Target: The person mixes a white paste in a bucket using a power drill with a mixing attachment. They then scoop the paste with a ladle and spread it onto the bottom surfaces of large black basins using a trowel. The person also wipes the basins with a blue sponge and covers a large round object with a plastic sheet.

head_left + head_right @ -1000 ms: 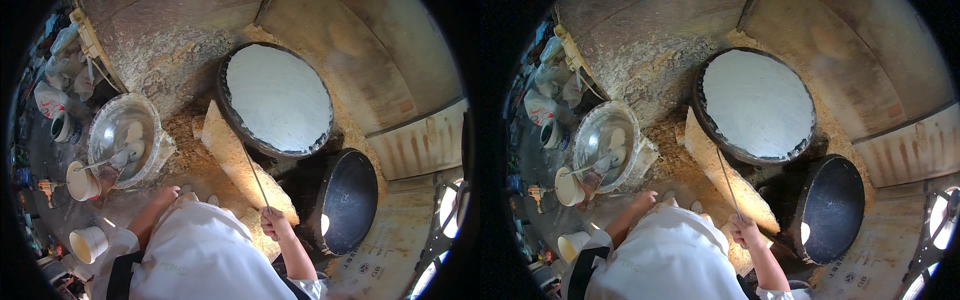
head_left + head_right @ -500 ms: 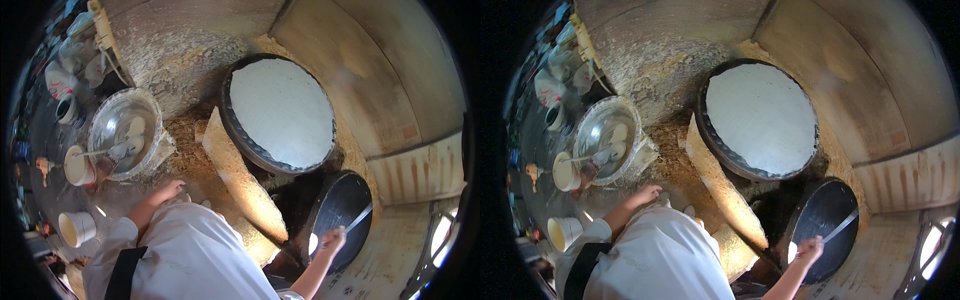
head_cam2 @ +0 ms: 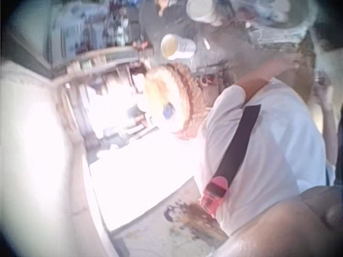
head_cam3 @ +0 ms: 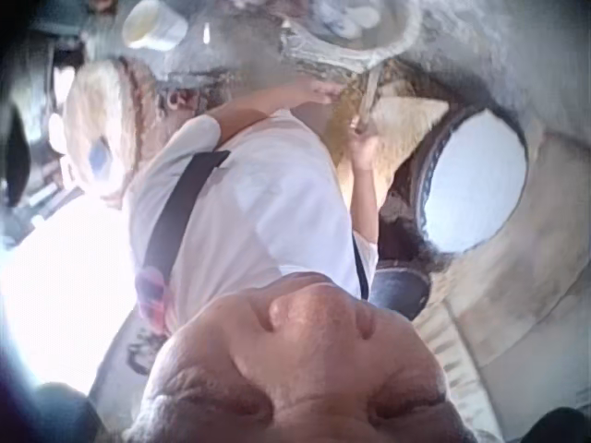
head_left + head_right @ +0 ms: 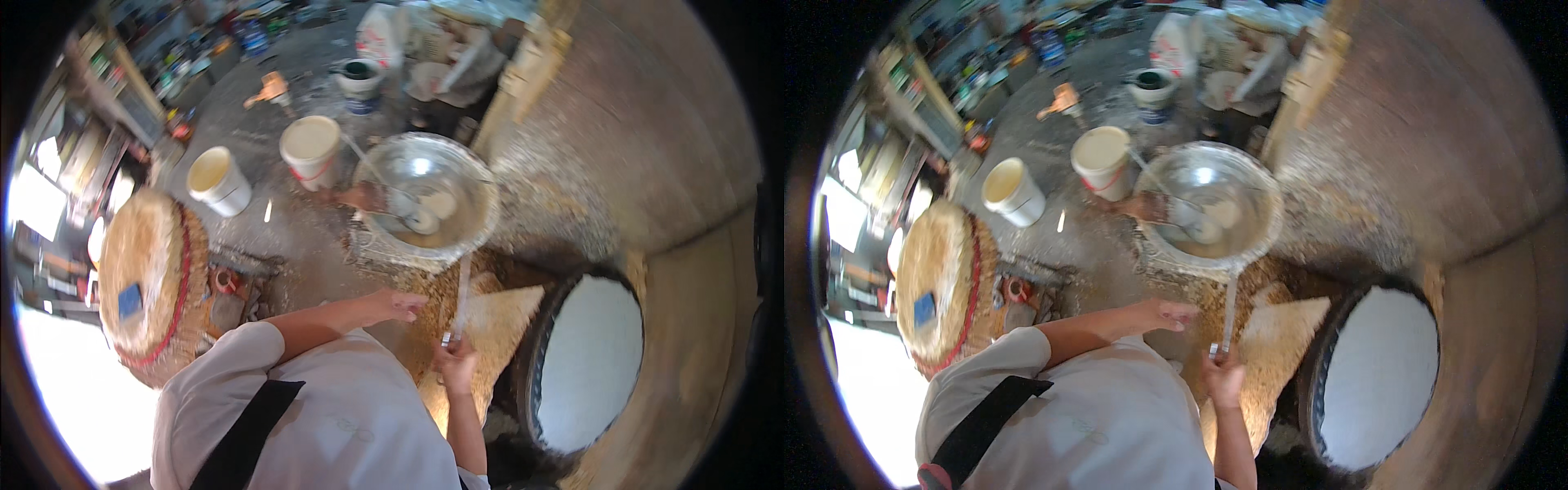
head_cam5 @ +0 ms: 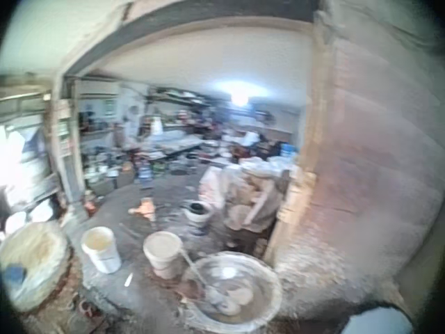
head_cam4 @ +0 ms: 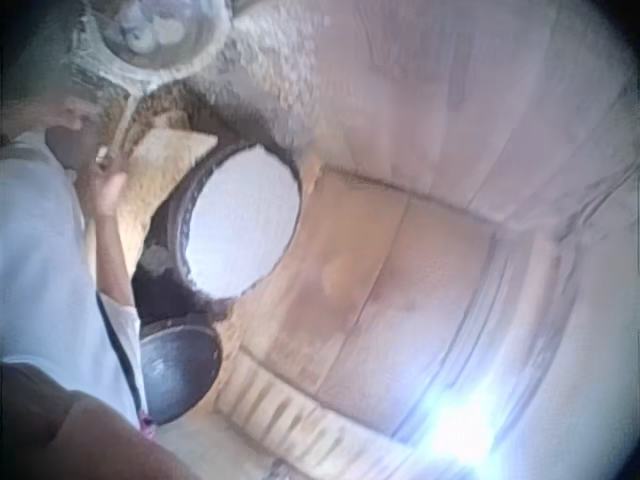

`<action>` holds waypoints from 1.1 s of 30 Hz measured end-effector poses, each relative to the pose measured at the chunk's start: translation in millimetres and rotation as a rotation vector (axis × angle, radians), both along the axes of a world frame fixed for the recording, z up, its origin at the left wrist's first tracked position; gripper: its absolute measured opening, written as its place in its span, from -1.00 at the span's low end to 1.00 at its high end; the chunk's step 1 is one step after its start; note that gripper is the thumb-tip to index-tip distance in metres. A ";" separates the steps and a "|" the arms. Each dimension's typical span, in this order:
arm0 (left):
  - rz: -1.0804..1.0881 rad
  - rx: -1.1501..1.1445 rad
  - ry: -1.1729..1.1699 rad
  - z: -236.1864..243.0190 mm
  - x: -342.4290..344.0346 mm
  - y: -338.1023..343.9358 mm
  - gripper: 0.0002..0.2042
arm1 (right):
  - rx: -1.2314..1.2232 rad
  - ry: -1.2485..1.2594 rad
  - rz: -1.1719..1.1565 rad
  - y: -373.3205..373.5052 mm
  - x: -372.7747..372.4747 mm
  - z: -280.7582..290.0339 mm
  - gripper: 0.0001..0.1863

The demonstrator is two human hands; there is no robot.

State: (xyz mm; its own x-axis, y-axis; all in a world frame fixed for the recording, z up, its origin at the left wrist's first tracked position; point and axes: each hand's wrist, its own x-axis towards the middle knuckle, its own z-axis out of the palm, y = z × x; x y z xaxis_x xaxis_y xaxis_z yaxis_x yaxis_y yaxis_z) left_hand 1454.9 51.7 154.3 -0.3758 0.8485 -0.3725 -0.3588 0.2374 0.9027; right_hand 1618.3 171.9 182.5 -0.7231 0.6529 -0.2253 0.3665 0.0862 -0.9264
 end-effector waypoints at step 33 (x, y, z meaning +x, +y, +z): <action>2.246 -1.712 -0.079 -139.6 89.9 -571.0 -0.78 | 0.338 -0.355 1.646 -331.7 -449.1 -118.6 -0.69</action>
